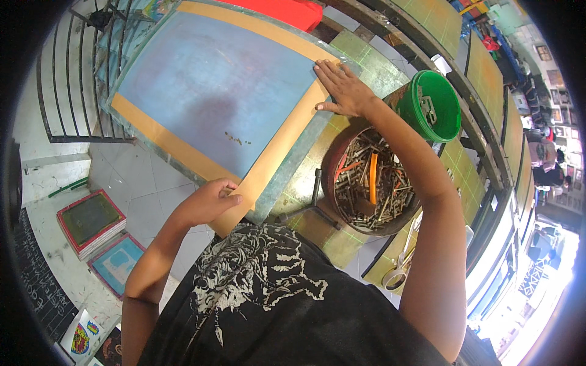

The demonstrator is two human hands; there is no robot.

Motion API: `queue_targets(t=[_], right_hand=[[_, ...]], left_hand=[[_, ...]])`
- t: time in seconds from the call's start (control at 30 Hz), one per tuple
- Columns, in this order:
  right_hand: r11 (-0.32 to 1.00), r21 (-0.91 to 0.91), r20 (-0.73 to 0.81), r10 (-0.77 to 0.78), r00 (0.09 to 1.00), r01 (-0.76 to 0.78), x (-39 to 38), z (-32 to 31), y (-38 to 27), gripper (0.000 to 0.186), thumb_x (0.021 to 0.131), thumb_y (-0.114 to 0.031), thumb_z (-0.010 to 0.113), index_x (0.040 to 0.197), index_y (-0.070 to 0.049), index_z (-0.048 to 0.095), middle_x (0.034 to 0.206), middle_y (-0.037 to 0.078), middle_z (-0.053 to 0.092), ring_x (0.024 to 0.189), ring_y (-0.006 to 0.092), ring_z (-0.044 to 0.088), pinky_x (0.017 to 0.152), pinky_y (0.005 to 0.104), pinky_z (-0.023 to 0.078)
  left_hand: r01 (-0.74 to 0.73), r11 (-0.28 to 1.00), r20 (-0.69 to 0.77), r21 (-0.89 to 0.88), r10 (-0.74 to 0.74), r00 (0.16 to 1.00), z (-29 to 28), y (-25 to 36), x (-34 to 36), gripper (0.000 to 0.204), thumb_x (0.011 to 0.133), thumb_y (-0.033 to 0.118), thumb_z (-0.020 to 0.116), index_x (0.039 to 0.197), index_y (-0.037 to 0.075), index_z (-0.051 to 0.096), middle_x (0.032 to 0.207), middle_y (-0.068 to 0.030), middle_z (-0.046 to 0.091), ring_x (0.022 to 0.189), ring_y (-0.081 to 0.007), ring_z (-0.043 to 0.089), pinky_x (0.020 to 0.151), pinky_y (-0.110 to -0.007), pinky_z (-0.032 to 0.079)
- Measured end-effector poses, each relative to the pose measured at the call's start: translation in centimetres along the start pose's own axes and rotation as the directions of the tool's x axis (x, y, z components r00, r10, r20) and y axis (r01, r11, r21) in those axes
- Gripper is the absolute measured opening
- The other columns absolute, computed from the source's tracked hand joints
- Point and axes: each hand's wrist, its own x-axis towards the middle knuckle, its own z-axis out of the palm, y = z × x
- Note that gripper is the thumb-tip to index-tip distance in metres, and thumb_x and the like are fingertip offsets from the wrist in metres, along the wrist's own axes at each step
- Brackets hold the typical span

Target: The person prepares a screen-printing frame by wiping it with a small block and then applying tape along the edges of the screen by hand.

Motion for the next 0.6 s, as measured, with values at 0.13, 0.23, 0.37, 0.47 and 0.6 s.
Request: queue_targets(t=[0.13,0.23,0.37,0.47,0.6], right_hand=[[0.997,0.06,-0.007,-0.05,0.999,0.05,0.0,-0.5,-1.8,0.101,0.09,-0.076,0.028,0.152,0.003,0.017,0.158,0.021,0.021,0.147,0.0351,0.018,0.119,0.0498,0.018],[0.997,0.011,-0.04,-0.071,0.997,0.072,-0.1,-0.6,-3.0,0.102,0.089,-0.077,0.03,0.151,0.003,0.018,0.158,0.021,0.022,0.147,0.0356,0.019,0.118,0.0498,0.019],[0.997,0.037,-0.004,-0.071,0.998,0.071,-0.3,-1.1,-2.4,0.104,0.087,-0.078,0.03,0.152,0.003,0.016,0.159,0.02,0.019,0.147,0.0345,0.018,0.118,0.0511,0.019],[0.992,0.124,-0.193,0.019,0.981,0.005,-0.6,-1.8,-1.3,0.091,0.09,-0.064,0.049,0.15,0.0,0.026,0.152,0.022,0.033,0.14,0.0346,0.035,0.112,0.0478,0.031],[0.674,0.632,-0.107,0.565,0.818,-0.383,-0.4,-0.4,0.9,0.053,0.085,-0.034,0.069,0.125,-0.002,0.057,0.119,0.023,0.06,0.109,0.0353,0.06,0.092,0.0426,0.049]], left_hand=[[0.052,0.999,0.024,-0.013,-0.051,0.998,-0.2,0.7,-0.2,0.047,0.092,0.03,0.066,0.122,-0.004,0.054,0.097,-0.0125,0.067,0.079,-0.0124,0.06,0.066,-0.029,0.048],[0.012,1.0,-0.009,0.01,-0.012,1.0,0.0,0.0,0.0,0.046,0.092,0.031,0.066,0.121,-0.004,0.054,0.095,-0.0112,0.067,0.078,-0.0111,0.058,0.065,-0.028,0.047],[0.016,1.0,-0.013,0.019,-0.016,1.0,-0.1,-0.1,0.1,0.046,0.091,0.03,0.067,0.12,-0.003,0.055,0.093,-0.0096,0.066,0.077,-0.0099,0.057,0.064,-0.028,0.047],[0.017,1.0,-0.02,0.011,-0.016,1.0,0.1,0.0,-0.3,0.047,0.09,0.031,0.067,0.119,-0.004,0.055,0.099,-0.0132,0.065,0.084,-0.0152,0.059,0.071,-0.031,0.048],[0.019,1.0,-0.028,0.009,-0.019,0.999,0.1,-0.1,-0.5,0.048,0.089,0.033,0.067,0.119,-0.004,0.057,0.108,-0.0212,0.067,0.098,-0.0247,0.065,0.084,-0.036,0.051]])
